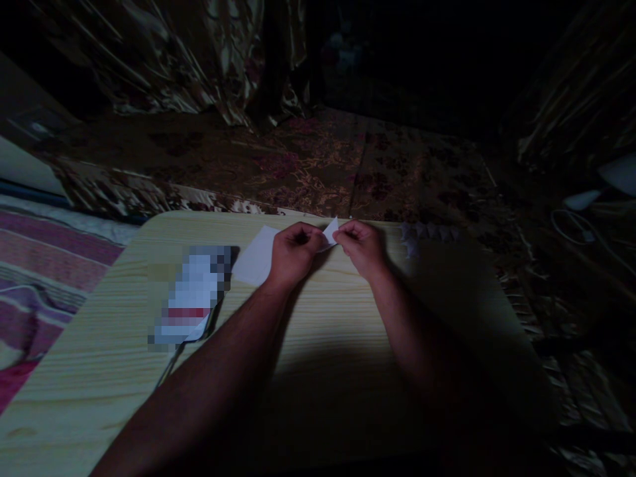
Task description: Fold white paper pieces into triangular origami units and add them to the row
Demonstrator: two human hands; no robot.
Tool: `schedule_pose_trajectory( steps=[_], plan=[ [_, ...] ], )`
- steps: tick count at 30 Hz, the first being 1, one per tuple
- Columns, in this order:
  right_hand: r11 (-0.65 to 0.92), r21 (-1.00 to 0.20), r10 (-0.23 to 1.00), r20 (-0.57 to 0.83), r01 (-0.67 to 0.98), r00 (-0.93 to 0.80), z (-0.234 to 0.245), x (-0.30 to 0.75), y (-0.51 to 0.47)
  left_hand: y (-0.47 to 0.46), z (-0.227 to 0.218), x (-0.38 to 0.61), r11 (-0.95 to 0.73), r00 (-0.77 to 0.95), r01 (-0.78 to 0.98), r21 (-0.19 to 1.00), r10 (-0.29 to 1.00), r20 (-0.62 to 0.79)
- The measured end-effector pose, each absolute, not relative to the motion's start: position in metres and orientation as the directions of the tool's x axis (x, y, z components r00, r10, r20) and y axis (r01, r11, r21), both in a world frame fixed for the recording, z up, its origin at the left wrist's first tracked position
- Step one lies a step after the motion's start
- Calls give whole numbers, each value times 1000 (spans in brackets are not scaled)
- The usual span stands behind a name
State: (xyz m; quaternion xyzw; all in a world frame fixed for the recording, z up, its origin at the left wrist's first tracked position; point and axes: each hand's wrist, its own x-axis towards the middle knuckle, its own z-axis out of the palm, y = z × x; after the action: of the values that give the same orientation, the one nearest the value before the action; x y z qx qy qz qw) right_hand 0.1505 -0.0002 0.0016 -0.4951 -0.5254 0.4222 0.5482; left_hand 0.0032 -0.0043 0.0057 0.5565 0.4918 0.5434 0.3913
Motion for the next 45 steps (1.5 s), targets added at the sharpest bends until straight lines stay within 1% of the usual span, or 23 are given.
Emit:
schedule_pose_trajectory(
  steps=[4, 10, 16, 20, 28, 34, 45],
  plan=[
    [172, -984, 982, 174, 36, 77, 2, 150, -1, -4, 5, 2, -193, -58, 107, 975, 978, 200],
    [154, -987, 985, 156, 33, 74, 2, 150, -1, -4, 7, 0, -126, -50, 61, 990, 990, 129],
    [158, -987, 983, 160, 37, 85, 3, 150, -1, -5, 9, 1, -108, -60, 126, 986, 991, 116],
    [167, -986, 982, 168, 17, 85, 4, 149, -2, -6, 9, 1, -116, -57, 148, 982, 990, 126],
    [162, -987, 984, 163, 20, 68, 7, 149, -4, -7, 9, 3, -139, -95, 112, 984, 984, 150],
    [162, -986, 983, 164, 32, 77, 5, 149, -3, -8, 10, 3, -145, -100, 150, 978, 982, 161],
    [160, -987, 985, 161, 16, 70, 5, 149, -3, -6, 8, 3, -161, -106, 161, 974, 978, 179]
  ],
)
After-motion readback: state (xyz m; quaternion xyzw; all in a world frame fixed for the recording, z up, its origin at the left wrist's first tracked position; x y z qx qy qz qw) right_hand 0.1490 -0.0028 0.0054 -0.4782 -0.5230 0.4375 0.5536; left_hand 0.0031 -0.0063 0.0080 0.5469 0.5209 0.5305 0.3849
